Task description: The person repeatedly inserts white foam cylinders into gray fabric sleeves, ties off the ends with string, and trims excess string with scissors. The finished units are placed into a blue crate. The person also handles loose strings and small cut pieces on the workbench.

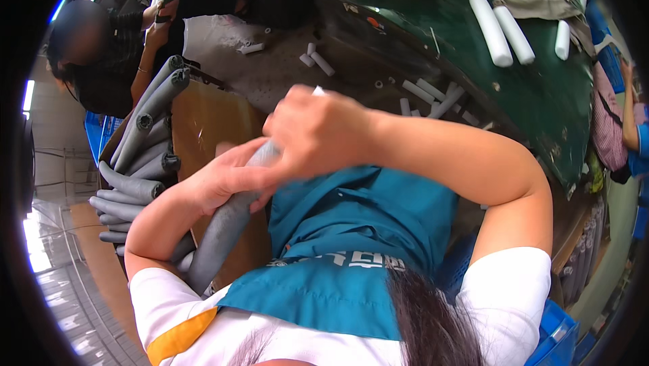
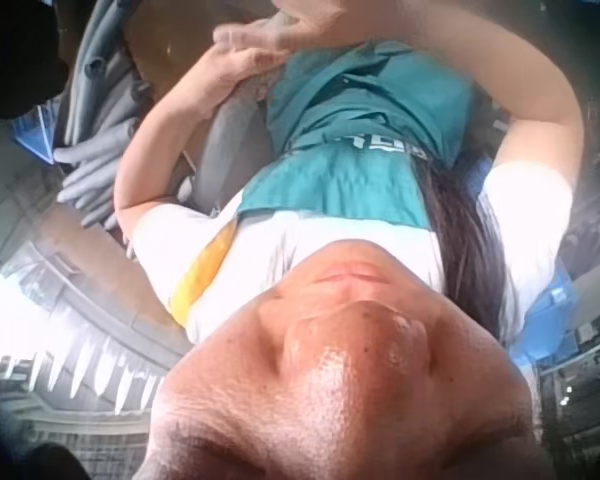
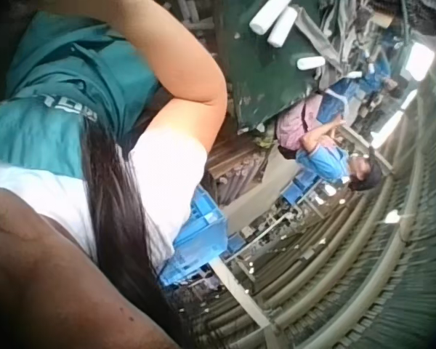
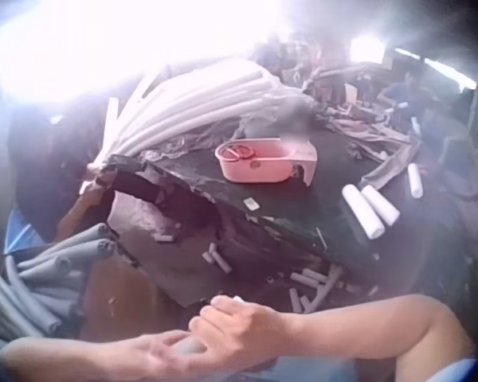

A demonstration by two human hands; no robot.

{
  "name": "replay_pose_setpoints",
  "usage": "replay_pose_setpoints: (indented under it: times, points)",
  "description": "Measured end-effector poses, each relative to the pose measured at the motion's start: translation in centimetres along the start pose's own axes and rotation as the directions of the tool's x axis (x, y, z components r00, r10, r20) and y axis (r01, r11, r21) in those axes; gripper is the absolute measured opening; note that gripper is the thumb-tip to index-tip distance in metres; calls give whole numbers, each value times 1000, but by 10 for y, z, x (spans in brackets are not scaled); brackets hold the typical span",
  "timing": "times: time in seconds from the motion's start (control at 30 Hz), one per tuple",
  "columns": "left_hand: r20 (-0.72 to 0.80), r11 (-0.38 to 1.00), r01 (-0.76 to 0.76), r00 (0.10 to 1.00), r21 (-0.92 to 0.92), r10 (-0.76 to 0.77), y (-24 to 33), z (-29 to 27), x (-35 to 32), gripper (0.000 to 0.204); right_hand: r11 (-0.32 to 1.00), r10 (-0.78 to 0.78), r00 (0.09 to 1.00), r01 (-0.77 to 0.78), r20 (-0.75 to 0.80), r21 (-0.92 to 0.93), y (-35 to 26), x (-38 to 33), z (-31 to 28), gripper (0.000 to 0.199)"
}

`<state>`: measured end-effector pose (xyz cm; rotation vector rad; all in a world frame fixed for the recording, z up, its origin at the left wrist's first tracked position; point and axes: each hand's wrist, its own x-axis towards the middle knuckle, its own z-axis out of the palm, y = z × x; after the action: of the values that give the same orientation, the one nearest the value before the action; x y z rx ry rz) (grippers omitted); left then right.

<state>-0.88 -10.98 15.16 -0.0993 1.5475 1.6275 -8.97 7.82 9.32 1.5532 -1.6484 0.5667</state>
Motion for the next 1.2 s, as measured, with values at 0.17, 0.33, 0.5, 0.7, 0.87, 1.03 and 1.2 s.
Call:
replay_pose_setpoints:
  times: [0.17,0.33,0.5,0.7,0.87,1.03,1.2]
  points:
    - [-11,976,33,999,214,-32,15,23,-12,69,966,21,998,-5,61,-257,13,-22,-47,21]
    - [-15,960,64,998,274,-62,12,23,-59,66,589,750,614,-789,-244,-175,65,-135,-124,6]
    - [25,976,149,988,160,-155,20,43,-42,60,128,558,655,-675,510,727,-10,-43,-110,39]
    - [76,936,54,993,347,-86,2,37,-43,71,-179,628,555,-578,545,796,-43,-52,-98,19]
    - [85,473,-182,972,862,220,-17,51,-39,78,-329,653,510,-475,559,817,-58,-52,-89,13]
    - [46,411,-187,943,892,330,-21,53,-34,82,-215,682,514,-539,521,814,-83,-53,-94,19]
    - [-2,436,-82,982,896,189,-23,66,-29,76,-276,647,475,-584,597,763,-97,-61,-64,12]
